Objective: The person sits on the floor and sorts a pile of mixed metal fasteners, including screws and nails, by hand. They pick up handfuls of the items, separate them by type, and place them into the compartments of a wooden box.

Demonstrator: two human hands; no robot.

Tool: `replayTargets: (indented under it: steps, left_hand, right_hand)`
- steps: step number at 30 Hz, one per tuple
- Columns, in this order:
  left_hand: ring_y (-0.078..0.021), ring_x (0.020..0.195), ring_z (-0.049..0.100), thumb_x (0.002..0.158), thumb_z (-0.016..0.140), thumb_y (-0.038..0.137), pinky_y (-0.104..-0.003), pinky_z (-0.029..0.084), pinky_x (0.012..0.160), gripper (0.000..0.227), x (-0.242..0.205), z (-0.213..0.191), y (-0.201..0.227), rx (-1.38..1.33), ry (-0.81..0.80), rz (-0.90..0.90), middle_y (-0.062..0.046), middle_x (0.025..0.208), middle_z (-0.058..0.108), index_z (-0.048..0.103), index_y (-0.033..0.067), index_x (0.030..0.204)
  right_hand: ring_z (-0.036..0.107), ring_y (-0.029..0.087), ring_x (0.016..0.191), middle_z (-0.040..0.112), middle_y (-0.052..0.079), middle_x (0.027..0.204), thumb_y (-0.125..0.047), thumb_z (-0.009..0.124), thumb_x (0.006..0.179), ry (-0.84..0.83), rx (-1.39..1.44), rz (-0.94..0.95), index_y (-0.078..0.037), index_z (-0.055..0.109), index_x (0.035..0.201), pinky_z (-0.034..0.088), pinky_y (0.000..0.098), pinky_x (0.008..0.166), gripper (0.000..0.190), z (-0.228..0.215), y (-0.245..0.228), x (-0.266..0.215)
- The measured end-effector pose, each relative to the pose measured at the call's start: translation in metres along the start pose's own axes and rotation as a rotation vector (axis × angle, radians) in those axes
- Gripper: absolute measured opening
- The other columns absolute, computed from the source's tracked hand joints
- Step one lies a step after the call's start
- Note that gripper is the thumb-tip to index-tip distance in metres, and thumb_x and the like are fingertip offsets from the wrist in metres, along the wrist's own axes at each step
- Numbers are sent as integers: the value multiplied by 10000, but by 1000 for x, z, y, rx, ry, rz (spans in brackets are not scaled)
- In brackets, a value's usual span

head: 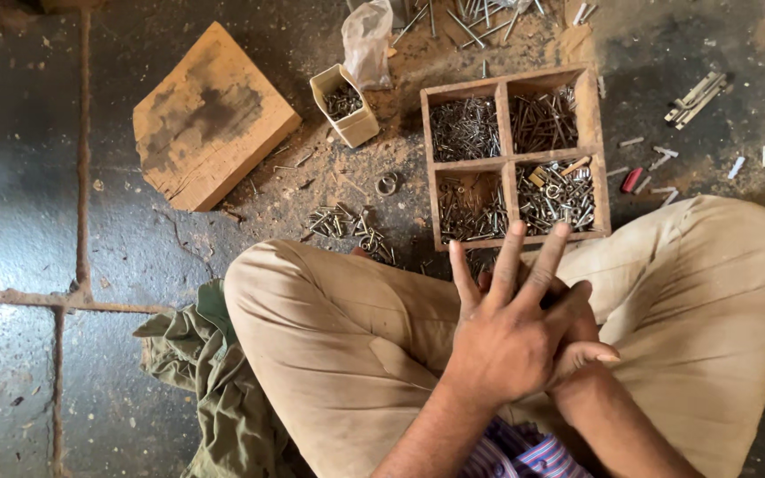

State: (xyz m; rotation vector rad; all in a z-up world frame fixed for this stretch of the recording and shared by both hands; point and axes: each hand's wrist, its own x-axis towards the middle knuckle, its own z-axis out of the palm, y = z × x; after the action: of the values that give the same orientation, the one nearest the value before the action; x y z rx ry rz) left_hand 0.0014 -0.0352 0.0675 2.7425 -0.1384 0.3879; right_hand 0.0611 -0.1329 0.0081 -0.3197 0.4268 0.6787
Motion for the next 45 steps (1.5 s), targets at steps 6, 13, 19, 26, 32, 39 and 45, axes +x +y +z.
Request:
replayTargets:
  steps: [6, 13, 19, 26, 32, 39, 45]
  left_hand:
    - [-289, 1518, 484, 1148, 520, 483, -453, 326, 1303, 537, -9, -14, -75, -359, 403, -317, -159, 1585, 529, 448, 148, 1563]
    - [-163, 864, 770, 944, 651, 250, -361, 623, 707, 361, -11, -11, -134, -432, 167, -826, -44, 1081, 799, 676, 147, 1290]
    - [-321, 915, 718, 875, 716, 169, -444, 588, 788, 286, -7, 9, -129, -235, 9, -603, -127, 1004, 756, 714, 59, 1139]
    - [-399, 1084, 629, 884, 669, 108, -490, 555, 936, 310, 5, 79, -110, -311, -5, -412, -233, 1116, 688, 687, -25, 1164]
    - [-422, 1187, 522, 898, 570, 166, -510, 520, 1002, 434, 65, 169, -119, 173, -246, -512, -273, 1283, 556, 607, -91, 1246]
    - [-445, 1410, 397, 966, 493, 180, -549, 383, 1179, 487, 65, 182, -141, 171, -612, -452, -245, 1501, 428, 518, 75, 1441]
    - [-501, 1421, 320, 985, 441, 290, -547, 397, 1121, 609, 75, 180, -121, 141, -547, -598, -324, 1551, 291, 396, 9, 1523]
  right_hand:
    - [687, 265, 1126, 689, 165, 1154, -370, 522, 1116, 95, 87, -151, -14, 598, 1127, 661, 382, 941, 363, 40, -30, 31]
    - [729, 247, 839, 733, 138, 883, -390, 628, 1028, -277, -533, -950, -61, 682, 938, 656, 397, 803, 345, 70, -50, 192]
    - [753, 268, 1104, 756, 174, 1207, -297, 538, 1148, -120, -1404, -1265, 7, 737, 1236, 633, 352, 967, 374, -7, -32, 247]
    - [709, 168, 947, 743, 145, 1057, -140, 596, 1201, 80, -1310, -863, 72, 707, 1150, 585, 286, 880, 244, -62, -102, 109]
    - [716, 124, 840, 750, 91, 1006, -119, 621, 1102, 103, -1292, -693, 31, 705, 1126, 597, 251, 757, 174, -70, -106, 113]
    - [749, 117, 814, 768, 85, 946, -128, 653, 1037, 162, -1540, -713, 6, 737, 1119, 606, 250, 710, 178, -62, -109, 116]
    - [738, 135, 827, 773, 99, 969, -133, 667, 1048, 78, -1506, -711, 23, 738, 1127, 592, 249, 725, 189, -58, -107, 115]
